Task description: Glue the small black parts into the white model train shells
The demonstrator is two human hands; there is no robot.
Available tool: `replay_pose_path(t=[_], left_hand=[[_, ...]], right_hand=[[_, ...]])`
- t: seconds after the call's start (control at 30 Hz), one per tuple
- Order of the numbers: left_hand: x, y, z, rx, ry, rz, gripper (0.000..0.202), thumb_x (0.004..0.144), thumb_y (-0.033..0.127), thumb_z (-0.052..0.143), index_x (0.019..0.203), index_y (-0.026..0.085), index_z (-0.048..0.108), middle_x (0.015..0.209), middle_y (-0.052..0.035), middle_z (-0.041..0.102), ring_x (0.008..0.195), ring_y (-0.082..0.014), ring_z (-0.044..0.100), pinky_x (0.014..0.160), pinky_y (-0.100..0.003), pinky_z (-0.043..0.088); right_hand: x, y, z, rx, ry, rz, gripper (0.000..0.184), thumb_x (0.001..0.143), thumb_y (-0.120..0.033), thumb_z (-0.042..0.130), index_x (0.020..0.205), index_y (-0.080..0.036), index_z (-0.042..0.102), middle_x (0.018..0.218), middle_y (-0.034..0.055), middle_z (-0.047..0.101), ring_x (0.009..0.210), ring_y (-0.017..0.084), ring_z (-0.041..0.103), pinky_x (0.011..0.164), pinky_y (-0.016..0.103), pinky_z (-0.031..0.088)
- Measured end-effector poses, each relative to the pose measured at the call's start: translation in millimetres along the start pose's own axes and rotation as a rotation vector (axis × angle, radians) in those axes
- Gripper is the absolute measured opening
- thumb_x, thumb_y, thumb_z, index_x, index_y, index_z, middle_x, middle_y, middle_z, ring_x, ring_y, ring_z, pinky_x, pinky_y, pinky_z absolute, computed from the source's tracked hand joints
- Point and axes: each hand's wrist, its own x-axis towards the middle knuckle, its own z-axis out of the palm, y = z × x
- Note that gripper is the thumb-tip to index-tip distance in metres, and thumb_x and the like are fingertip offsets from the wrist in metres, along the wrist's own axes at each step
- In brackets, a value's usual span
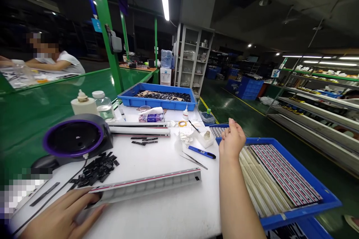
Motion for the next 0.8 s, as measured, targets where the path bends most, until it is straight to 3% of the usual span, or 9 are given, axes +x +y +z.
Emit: replay_pose_path(t=[0.07,0.2,0.47,0.6,0.8], left_hand=[[4.0,4.7,-5.6,0.051,-0.047,0.046,0.033,0.077,0.058,0.061,0.085,0.026,0.070,0.094,-0.0040,0.070,0.086,-0.0238,0.065,0.076,-0.036,0.050],[12.8,17.1,-19.8,0.060,-0.087,0.101,0.031,0.084,0.052,0.054,0.084,0.023,0.067,0.089,-0.0058,0.069,0.082,-0.0224,0.065,0.075,-0.035,0.051],[11.8,30.1,-29.7,0.061,-0.182,0.041,0.025,0.088,0.043,0.051,0.081,0.021,0.062,0.085,-0.0064,0.064,0.083,-0.0229,0.060,0.074,-0.037,0.050],[10.2,31.5,-30.2,0.043,-0.214,0.014,0.025,0.088,0.042,0.052,0.081,0.020,0.062,0.085,-0.0070,0.063,0.084,-0.0234,0.059,0.075,-0.038,0.050],[11.1,32.9,-31.7,0.025,-0.223,0.000,0.024,0.087,0.041,0.053,0.079,0.019,0.061,0.084,-0.0072,0.062,0.084,-0.0236,0.058,0.075,-0.039,0.049]], right_hand=[[-20.4,-14.8,1.4,0.180,-0.048,0.140,0.035,0.061,-0.035,0.078,0.082,-0.016,0.057,0.056,-0.0111,0.031,0.042,0.004,0.022,0.036,0.016,0.016],[-81.8,-30.3,7.9,0.300,-0.134,0.311,0.033,0.064,-0.029,0.082,0.085,-0.015,0.061,0.058,-0.0106,0.030,0.044,0.003,0.024,0.035,0.014,0.017],[-234.3,-16.2,36.7,0.274,-0.333,0.583,0.031,0.069,-0.035,0.082,0.076,-0.016,0.059,0.055,-0.0100,0.029,0.044,0.004,0.020,0.038,0.017,0.017],[-283.2,5.4,40.8,0.160,-0.427,0.560,0.032,0.075,-0.042,0.078,0.074,-0.015,0.060,0.053,-0.0087,0.031,0.046,0.006,0.021,0.041,0.020,0.018],[-309.1,21.1,37.6,-0.090,-0.528,0.396,0.036,0.079,-0.050,0.070,0.078,-0.014,0.067,0.059,-0.0012,0.050,0.052,0.012,0.040,0.046,0.023,0.032]])
